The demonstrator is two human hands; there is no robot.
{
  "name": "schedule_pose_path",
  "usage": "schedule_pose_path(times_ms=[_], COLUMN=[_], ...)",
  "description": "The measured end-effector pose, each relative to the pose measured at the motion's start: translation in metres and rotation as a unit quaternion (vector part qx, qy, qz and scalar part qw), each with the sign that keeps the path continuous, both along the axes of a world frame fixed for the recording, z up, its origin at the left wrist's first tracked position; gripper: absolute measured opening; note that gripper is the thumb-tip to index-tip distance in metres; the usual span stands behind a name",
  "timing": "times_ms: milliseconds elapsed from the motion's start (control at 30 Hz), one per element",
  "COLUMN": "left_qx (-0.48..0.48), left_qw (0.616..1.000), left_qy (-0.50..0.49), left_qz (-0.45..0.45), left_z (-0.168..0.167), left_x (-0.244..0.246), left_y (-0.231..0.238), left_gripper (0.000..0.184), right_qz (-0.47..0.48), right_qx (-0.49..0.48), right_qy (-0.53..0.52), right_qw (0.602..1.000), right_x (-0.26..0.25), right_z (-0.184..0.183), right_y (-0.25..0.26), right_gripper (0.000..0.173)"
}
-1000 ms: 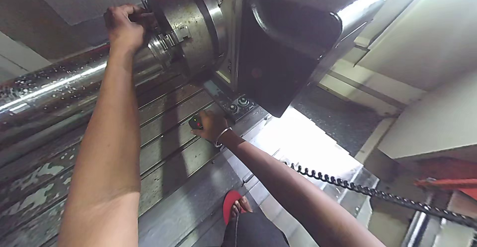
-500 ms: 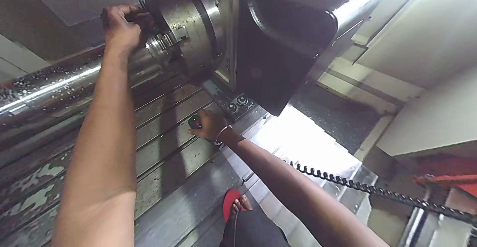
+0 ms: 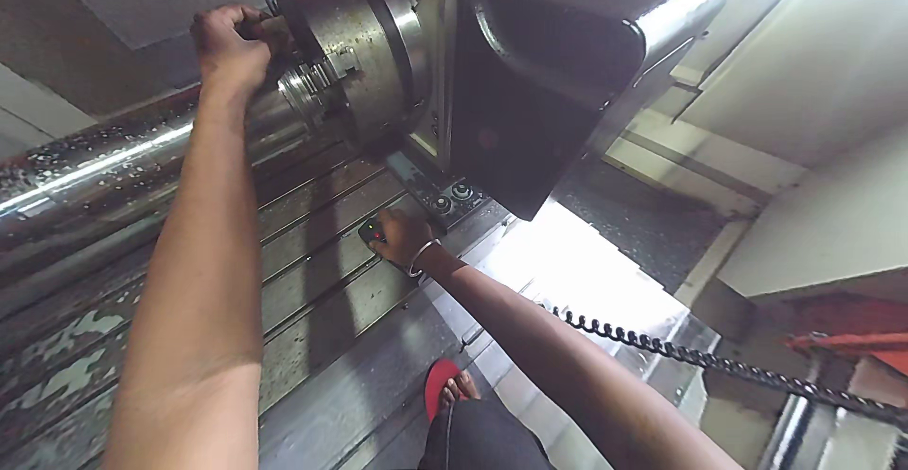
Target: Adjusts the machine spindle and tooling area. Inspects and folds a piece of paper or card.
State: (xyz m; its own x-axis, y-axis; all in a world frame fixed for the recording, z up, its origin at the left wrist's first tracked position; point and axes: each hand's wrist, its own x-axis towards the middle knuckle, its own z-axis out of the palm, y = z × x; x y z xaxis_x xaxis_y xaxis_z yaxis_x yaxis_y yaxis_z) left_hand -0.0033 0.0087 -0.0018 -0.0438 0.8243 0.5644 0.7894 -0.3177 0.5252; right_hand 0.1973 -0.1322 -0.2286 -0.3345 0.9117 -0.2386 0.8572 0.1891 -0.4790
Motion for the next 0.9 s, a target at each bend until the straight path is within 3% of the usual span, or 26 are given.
schedule_pose_path(times_ms=[467,567,700,900], left_qx=[0.015,0.012,-0.002,-0.004], left_qw=[0.999,1.0,1.0,1.0], left_qy=[0.026,0.021,0.011,0.009], left_qz=[-0.016,-0.019,-0.02,-0.008], left_z=[-0.001,-0.001,0.0,0.001], left_x=[-0.005,-0.003,0.001,-0.001], left_y=[0.002,0.0,-0.006,-0.004], left_gripper=[0.031,0.029,0.03,0.033], right_qz=[-0.01,-0.022,-0.054,0.012], right_qx=[-0.011,-0.002,-0.007,0.08], right_qy=[0.091,0.167,0.165,0.309], right_qw=[0.996,0.986,0.985,0.947], right_x=[0.013,0.023,0.039,0.079], right_z=[-0.005,-0.005,0.015,0.002], right_y=[0.006,0.003,-0.021,-0.123], right_gripper=[0.09,0.087,0.081,0.053])
